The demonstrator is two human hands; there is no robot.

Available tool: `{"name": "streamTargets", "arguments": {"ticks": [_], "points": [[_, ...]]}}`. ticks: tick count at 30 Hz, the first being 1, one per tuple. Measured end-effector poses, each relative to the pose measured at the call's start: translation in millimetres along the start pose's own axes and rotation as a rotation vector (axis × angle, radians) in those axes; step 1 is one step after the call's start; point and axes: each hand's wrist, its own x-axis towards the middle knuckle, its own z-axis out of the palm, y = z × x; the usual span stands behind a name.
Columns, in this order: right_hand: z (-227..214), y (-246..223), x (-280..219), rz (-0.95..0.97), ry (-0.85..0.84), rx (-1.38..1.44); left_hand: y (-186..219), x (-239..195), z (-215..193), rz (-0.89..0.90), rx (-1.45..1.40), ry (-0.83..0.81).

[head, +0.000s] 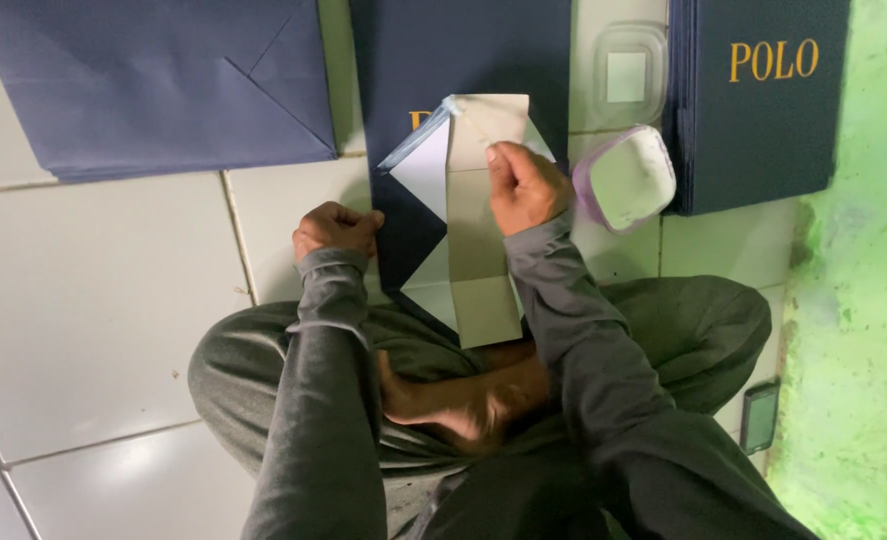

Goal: The person sits on the floor and applies glue to the edges of a partially assembled paper box using a cotton swab. They repeatedly dip the swab into a small container of glue and spread it along the flaps, then press the flaps together to adhere them.

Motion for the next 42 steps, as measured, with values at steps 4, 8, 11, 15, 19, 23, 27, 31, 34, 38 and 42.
{"name": "streamTargets", "arguments": {"ticks": [4,8,11,15,19,23,27,31,34,38,42], "points": [[15,4,-13,-0.047,0.000,-0.022,1,-4,1,0.034,-0.023,0.024],[25,18,-11,-0.079,0.003,-0.071,6,-8,2,0.016,-0.019,0.030],[27,26,-6,-0.064,0.018,-0.111,8,-11,1,-0.008,-0.020,0.039],[18,26,10,-0.080,0.032,-0.023,12,-16,-2,-0.005,-0.054,0.030],[11,17,4,-0.084,0.036,-0.018,12,-16,0,-0.010,-0.062,0.043],[10,0,-7,-0.096,0.008,-0.013,14,-17,-2,0.003,-0.063,0.028],[7,-8,-8,-0.125,-0.013,-0.007,17,-22,-3,0.007,-0.076,0.030],[11,-10,-10,-0.156,-0.056,0.054,15,-21,-3,0.019,-0.070,0.046],[16,-10,-12,-0.156,-0.064,0.051,15,-22,-4,0.021,-0.104,0.033],[20,-1,-6,-0.157,-0.075,0.038,19,-25,-6,0.016,-0.117,0.030],[20,7,0,-0.102,-0.083,-0.011,17,-22,-4,0.019,-0.111,0.034]]}}
